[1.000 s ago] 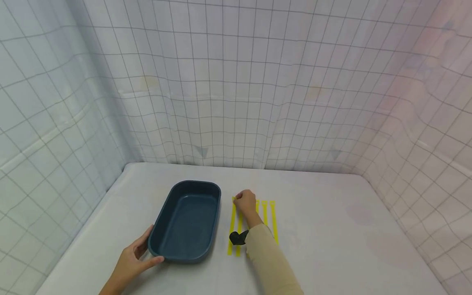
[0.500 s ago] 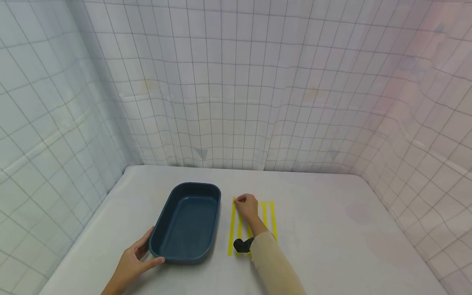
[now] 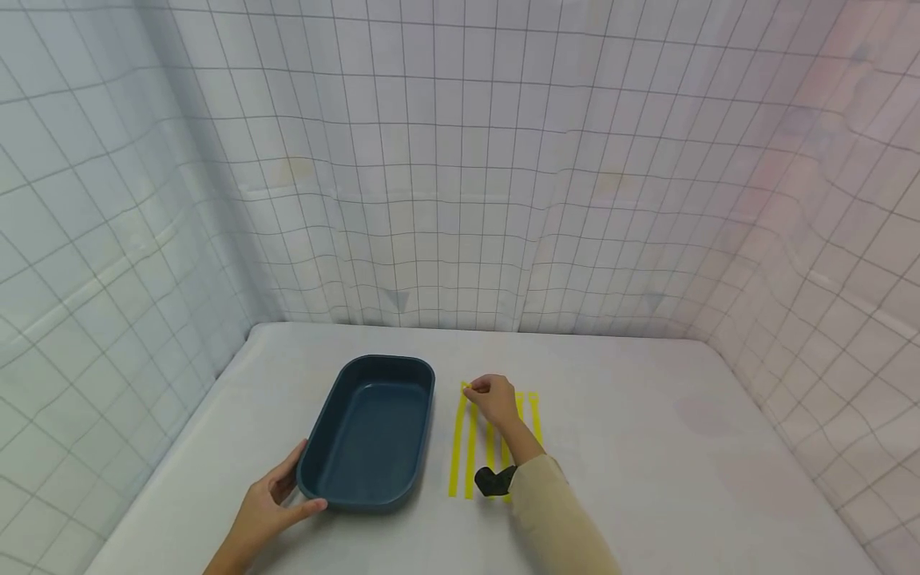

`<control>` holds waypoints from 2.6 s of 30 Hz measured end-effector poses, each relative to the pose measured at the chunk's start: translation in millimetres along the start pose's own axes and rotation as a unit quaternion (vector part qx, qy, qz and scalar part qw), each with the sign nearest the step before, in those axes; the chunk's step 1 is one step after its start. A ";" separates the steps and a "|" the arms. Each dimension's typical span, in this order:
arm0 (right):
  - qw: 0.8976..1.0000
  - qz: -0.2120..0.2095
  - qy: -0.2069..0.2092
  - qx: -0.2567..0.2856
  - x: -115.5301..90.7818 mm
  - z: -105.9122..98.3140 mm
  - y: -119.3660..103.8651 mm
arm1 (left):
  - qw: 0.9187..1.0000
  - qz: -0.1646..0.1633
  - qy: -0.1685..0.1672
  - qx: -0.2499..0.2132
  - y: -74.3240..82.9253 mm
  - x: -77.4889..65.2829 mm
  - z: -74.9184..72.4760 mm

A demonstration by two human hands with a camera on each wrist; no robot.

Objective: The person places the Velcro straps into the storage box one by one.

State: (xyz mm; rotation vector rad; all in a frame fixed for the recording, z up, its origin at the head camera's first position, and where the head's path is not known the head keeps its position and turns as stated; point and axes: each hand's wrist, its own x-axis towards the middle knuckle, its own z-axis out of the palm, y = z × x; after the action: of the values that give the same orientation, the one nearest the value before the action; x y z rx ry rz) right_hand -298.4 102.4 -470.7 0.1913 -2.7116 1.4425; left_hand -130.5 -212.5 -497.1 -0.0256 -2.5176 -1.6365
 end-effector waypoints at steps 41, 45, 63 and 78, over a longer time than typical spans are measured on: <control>0.993 -0.066 -0.095 0.022 -17.9 -39.3 -36.9 | 1.000 -0.018 -0.014 0.001 4.1 -0.3 -0.8; 0.990 -0.084 -0.110 0.019 -21.8 -42.6 -37.1 | 1.000 -0.022 -0.013 0.000 3.1 -0.3 1.0; 0.991 -0.058 -0.093 0.071 -34.4 -54.8 -45.6 | 1.000 -0.019 -0.023 -0.010 0.5 0.6 0.6; 0.983 -0.064 -0.114 0.132 -49.9 -79.6 -81.0 | 1.000 -0.020 -0.020 0.004 2.7 -1.2 -3.1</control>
State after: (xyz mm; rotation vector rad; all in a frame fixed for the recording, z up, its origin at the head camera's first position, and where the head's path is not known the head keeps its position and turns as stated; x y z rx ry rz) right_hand -237.8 127.5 -365.4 0.5662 -2.6019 1.8385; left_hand -128.7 -214.1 -493.6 -0.0064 -2.5702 -1.6559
